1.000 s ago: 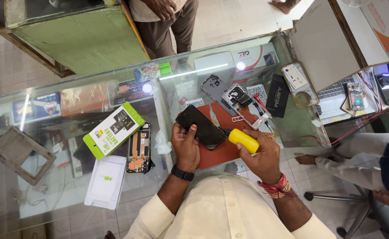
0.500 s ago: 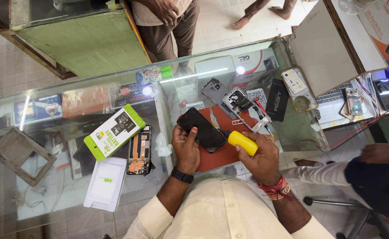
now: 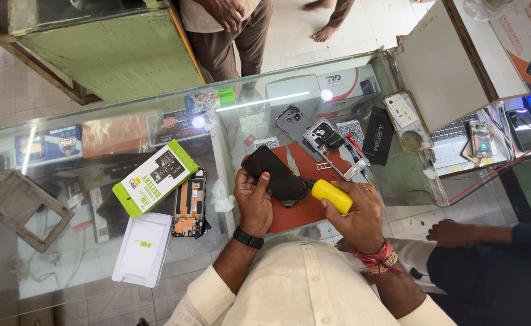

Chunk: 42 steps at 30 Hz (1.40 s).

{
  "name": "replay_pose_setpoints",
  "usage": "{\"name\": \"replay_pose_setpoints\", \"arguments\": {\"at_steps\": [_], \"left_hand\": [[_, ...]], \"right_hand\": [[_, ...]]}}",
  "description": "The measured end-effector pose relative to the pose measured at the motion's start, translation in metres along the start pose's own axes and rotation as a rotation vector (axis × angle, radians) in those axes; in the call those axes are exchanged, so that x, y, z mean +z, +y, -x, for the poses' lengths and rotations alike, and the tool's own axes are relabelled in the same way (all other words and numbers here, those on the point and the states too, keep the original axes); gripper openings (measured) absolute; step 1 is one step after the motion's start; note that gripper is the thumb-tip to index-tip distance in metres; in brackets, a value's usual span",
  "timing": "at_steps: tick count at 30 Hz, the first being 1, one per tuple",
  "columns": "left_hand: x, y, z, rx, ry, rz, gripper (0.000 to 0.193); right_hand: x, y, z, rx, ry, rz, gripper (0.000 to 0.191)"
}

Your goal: The person removes the back cover of a smartphone, detaches the battery, and applies liquid from a yellow bottle along the edges of the device. The person handles the phone and a battery box while working at a glass counter.

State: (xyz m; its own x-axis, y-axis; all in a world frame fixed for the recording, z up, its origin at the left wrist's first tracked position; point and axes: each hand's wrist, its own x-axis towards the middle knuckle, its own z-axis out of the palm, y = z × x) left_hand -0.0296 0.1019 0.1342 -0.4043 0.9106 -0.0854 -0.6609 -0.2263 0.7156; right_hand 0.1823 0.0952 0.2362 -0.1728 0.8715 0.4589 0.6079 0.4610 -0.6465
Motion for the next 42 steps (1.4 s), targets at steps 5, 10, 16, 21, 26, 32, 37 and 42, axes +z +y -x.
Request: {"name": "replay_pose_setpoints", "arguments": {"at_steps": [5, 10, 16, 21, 26, 32, 37, 42], "left_hand": [[-0.002, 0.001, 0.0, -0.015, 0.013, -0.027, 0.035], [-0.003, 0.0, -0.001, -0.001, 0.004, -0.01, 0.034], [-0.004, 0.0, 0.001, 0.009, 0.001, 0.004, 0.037], [-0.003, 0.001, 0.001, 0.005, 0.003, -0.013, 0.036], [0.001, 0.004, 0.002, -0.009, 0.029, -0.026, 0.035], [0.004, 0.006, 0.001, -0.008, 0.031, -0.043, 0.034], [0.003, 0.007, 0.002, -0.008, 0.019, -0.052, 0.033], [0.002, 0.007, 0.001, 0.007, -0.002, -0.043, 0.033]], "right_hand": [[-0.004, -0.004, 0.0, -0.033, 0.003, 0.039, 0.036], [-0.005, -0.005, 0.002, -0.068, 0.002, 0.063, 0.037], [-0.006, -0.002, 0.005, -0.063, 0.001, 0.07, 0.036], [-0.006, 0.0, 0.008, -0.067, 0.025, 0.043, 0.036], [-0.006, 0.0, 0.008, -0.047, 0.007, 0.06, 0.036], [-0.008, -0.001, 0.008, -0.029, -0.001, 0.052, 0.037], [-0.009, -0.001, 0.008, -0.018, -0.008, 0.062, 0.037], [-0.01, -0.001, 0.009, -0.008, -0.005, 0.07, 0.037]]}}
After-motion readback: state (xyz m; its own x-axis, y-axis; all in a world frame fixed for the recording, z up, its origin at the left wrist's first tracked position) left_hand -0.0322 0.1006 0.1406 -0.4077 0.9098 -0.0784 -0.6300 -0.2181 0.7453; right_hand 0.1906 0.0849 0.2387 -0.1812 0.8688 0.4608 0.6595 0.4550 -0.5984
